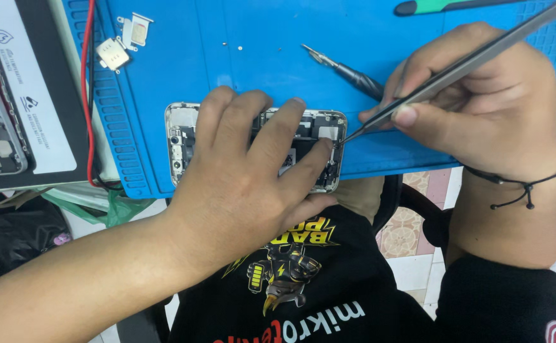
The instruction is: The person repairs a disassembled smartphone on a blue silicone mat. They pry along the edge of the phone with a metal pry tool, then use tweezers to lift and reposition small internal components near the battery while holding the phone steady with the other hand.
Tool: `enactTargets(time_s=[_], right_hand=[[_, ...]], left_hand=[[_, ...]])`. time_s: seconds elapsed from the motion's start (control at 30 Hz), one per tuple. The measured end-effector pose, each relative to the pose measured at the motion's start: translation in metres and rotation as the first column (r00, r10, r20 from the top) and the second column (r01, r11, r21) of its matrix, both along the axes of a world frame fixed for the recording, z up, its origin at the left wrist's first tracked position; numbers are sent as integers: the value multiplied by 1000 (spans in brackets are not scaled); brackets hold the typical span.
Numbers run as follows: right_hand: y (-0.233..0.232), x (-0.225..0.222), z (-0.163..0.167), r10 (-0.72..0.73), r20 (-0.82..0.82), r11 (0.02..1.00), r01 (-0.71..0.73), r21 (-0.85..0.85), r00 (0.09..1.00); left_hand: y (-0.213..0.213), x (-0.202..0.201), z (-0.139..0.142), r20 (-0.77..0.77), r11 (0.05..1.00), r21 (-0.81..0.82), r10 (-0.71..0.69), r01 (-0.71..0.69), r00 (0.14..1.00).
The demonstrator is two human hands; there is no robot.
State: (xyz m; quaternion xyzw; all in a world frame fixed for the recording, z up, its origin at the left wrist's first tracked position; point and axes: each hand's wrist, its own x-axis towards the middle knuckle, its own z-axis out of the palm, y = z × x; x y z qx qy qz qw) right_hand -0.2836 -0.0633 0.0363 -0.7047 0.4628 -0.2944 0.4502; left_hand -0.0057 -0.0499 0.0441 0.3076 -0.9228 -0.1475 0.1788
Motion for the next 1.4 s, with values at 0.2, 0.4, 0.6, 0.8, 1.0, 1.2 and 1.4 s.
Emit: enactTargets(time_s=[0.2, 0.4, 0.6, 0.8, 1.0, 1.2, 1.4], right_hand=[[-2, 0, 1, 40, 25, 999, -40, -9, 999], [-1, -2, 0, 31, 75, 998, -35, 47, 997], [3, -3, -2, -2, 146, 996, -11, 88, 989], [3, -4, -4, -13, 177, 997, -1, 81, 984], [2, -6, -8, -2, 222, 994, -22, 108, 975], [-7, -14, -8, 108, 151, 989, -122, 87, 983], [-7, -13, -12, 106, 107, 991, -114, 73, 989]], left_hand=[[0, -1, -1, 15, 1000, -23, 0, 0, 1000], [-2, -1, -3, 11, 1000, -20, -4, 4, 1000], [-3, -2, -5, 5, 1000, -17, -2, 2, 1000], [-5, -2, -8, 19, 999, -36, 4, -3, 1000], [-6, -2, -10, 5, 1000, -25, 14, -14, 1000], [-8, -4, -12, -9, 997, -70, 43, -44, 999], [-9, -2, -12, 43, 995, -98, 19, -15, 999]])
